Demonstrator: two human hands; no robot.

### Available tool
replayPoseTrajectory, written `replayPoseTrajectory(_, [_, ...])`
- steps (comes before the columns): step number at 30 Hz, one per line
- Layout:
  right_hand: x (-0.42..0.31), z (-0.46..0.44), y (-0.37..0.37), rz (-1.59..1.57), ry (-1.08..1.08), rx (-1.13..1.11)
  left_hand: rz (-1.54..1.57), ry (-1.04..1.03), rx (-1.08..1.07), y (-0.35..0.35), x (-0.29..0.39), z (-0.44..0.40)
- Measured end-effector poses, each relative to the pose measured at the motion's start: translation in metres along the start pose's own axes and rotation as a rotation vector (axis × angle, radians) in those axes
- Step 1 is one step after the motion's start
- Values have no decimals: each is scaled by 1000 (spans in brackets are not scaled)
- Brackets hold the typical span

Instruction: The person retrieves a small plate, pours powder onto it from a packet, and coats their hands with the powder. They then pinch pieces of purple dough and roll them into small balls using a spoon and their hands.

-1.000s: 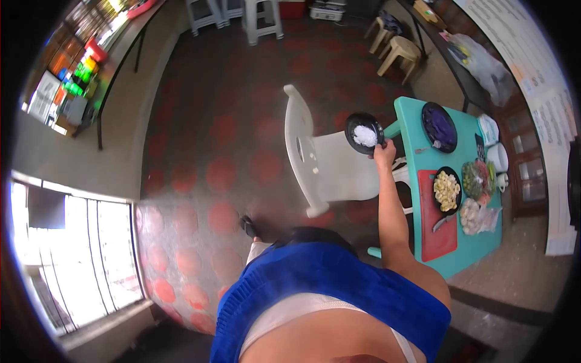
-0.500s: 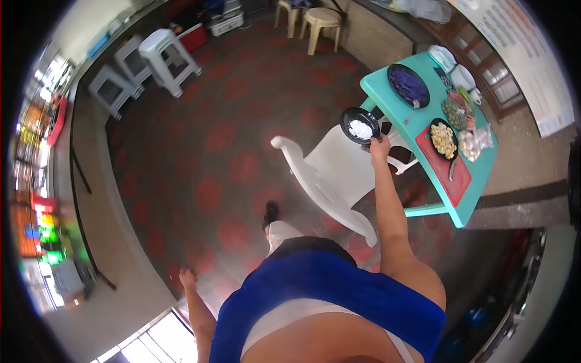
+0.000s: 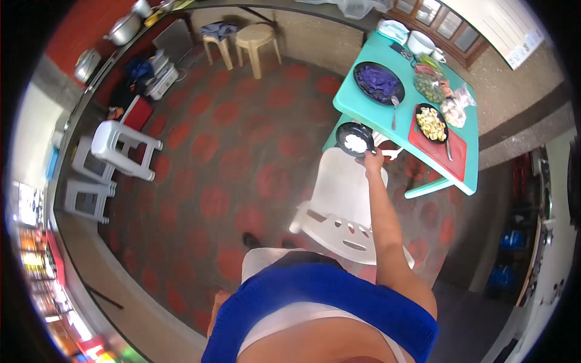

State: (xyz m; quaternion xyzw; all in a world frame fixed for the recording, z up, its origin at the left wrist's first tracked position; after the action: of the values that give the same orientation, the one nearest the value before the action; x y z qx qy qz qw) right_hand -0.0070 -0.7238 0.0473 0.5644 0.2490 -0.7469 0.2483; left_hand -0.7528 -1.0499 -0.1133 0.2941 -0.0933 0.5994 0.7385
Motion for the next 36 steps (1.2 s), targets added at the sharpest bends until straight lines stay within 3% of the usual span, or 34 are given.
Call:
replayPoseTrajectory(4, [7, -32, -27, -102, 5, 115, -329, 24, 14, 57, 34, -43])
replayPoseTrajectory(8, [12, -62, -61, -127, 16, 286, -638, -74, 9, 133, 115, -107])
replayPoseTrajectory(10, [16, -68, -74, -158, 18, 359, -871, -245, -16, 169, 182, -144])
replayPoseTrajectory(14, [21, -78, -94, -242, 14, 456, -1328, -808, -49, 197, 364, -222])
replayPoseTrajectory(15, [26, -81, -98, -265, 19, 478, -1191, -740, -63, 199, 407, -250])
replayPoseTrajectory(17, [35, -85, -102, -282, 25, 529, -381, -167, 46, 212, 476, -309])
replayPoseTrajectory(19, [40, -92, -100, -286, 34, 588, -316, -309, -28, 173, 562, -350])
replayPoseTrajectory(22, [31, -98, -102, -296, 32, 642, -499, -521, -168, 68, 691, -365])
replayPoseTrajectory(25, [13, -112, -94, -230, 45, 661, -563, -755, -319, -51, 776, -384])
replayPoseTrajectory(27, [0, -132, -78, -225, 96, 689, -576, -884, -467, -121, 817, -337])
replayPoseTrajectory(31, [-18, -156, -51, -36, 85, 774, -635, -843, -643, -212, 831, -352])
replayPoseTrajectory(34, [-21, -164, -40, -25, 140, 812, -621, -677, -719, -254, 839, -355])
replayPoseTrajectory(36, [-4, -176, -30, -132, 45, 816, -745, -530, -616, -274, 850, -344])
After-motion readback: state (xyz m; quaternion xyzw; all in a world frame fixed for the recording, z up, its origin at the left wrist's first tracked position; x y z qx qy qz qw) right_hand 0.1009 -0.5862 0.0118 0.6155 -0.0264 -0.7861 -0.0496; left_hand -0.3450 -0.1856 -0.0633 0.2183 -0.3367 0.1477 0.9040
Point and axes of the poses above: each hand's wrist, its own z-axis away from the middle knuckle, its own y-axis out of the back of the hand, x = y × z, the point moved 7 cm from there along -z, towards the middle knuckle, and after that the axes turned 4 degrees about -z, right-handed, at the moved point
